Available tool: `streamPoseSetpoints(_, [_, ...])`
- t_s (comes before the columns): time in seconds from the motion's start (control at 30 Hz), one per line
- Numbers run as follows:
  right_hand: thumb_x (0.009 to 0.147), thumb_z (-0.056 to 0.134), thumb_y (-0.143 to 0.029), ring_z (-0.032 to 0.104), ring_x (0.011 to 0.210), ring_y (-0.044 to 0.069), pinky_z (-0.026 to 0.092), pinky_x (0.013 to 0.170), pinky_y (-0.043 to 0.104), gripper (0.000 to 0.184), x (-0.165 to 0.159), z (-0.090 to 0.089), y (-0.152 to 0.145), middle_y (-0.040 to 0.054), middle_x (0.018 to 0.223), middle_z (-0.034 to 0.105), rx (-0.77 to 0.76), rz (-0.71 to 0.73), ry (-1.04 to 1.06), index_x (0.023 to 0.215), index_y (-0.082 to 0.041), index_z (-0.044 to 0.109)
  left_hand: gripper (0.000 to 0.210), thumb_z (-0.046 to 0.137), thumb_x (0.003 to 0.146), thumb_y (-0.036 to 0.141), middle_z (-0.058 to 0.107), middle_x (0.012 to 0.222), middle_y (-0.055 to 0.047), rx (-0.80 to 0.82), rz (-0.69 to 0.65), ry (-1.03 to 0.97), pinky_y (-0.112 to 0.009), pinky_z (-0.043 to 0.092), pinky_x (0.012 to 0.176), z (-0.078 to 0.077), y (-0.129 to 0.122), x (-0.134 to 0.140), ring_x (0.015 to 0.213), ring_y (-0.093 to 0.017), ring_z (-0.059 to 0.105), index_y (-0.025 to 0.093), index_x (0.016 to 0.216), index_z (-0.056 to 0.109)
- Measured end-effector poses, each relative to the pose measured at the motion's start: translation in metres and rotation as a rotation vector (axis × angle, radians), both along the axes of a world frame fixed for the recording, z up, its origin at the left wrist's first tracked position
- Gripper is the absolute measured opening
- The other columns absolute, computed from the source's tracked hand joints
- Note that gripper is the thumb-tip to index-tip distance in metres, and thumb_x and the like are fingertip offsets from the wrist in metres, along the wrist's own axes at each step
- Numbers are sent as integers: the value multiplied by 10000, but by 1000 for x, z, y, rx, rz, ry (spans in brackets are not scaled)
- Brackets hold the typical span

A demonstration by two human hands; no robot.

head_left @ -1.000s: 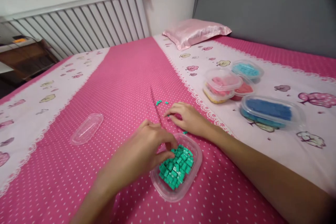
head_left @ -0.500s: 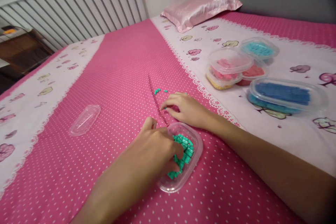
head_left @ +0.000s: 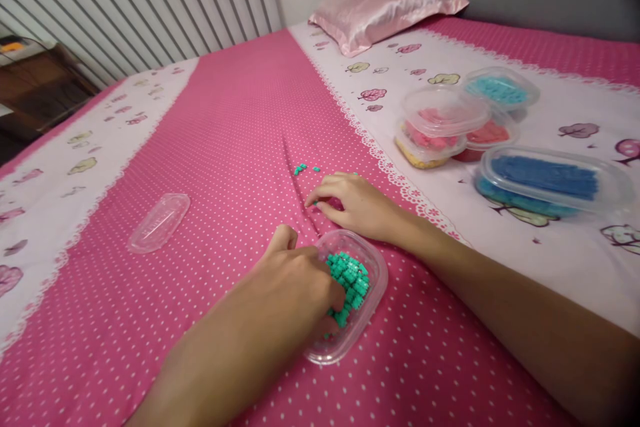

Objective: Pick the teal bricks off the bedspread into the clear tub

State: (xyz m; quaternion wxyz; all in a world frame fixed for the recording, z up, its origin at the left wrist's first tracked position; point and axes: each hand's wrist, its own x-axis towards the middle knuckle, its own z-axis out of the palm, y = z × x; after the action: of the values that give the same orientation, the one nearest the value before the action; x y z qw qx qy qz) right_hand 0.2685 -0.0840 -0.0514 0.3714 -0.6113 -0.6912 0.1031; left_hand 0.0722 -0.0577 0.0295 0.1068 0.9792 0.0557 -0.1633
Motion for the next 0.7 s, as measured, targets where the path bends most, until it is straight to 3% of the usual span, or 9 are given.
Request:
streamPoseSetpoints(0.27, [878,561,-59,652,907,170,464,844,309,262,0,-1,0,33,985,762,11,-13,-9,962,-217,752,147,672,901,187,603,773,81,-51,58,-18,-422,186,940,5,1,2,703,-130,508,229,788,588])
streamPoseSetpoints(0.5, [887,566,-73,653,925,169,467,865,314,247,0,-3,0,28,987,761,19,-10,-9,964,-222,747,225,621,971,263,640,765,76,-88,10,-48,-405,213,880,-3,2,8,715,-127,532,220,751,603])
streamPoseSetpoints(0.7, [893,568,-77,653,936,175,471,875,324,236,0,-2,0,35,981,761,24,-3,1,963,-212,748,179,712,910,272,643,711,95,-128,30,-102,-378,231,860,-9,5,6,660,-115,494,237,753,633])
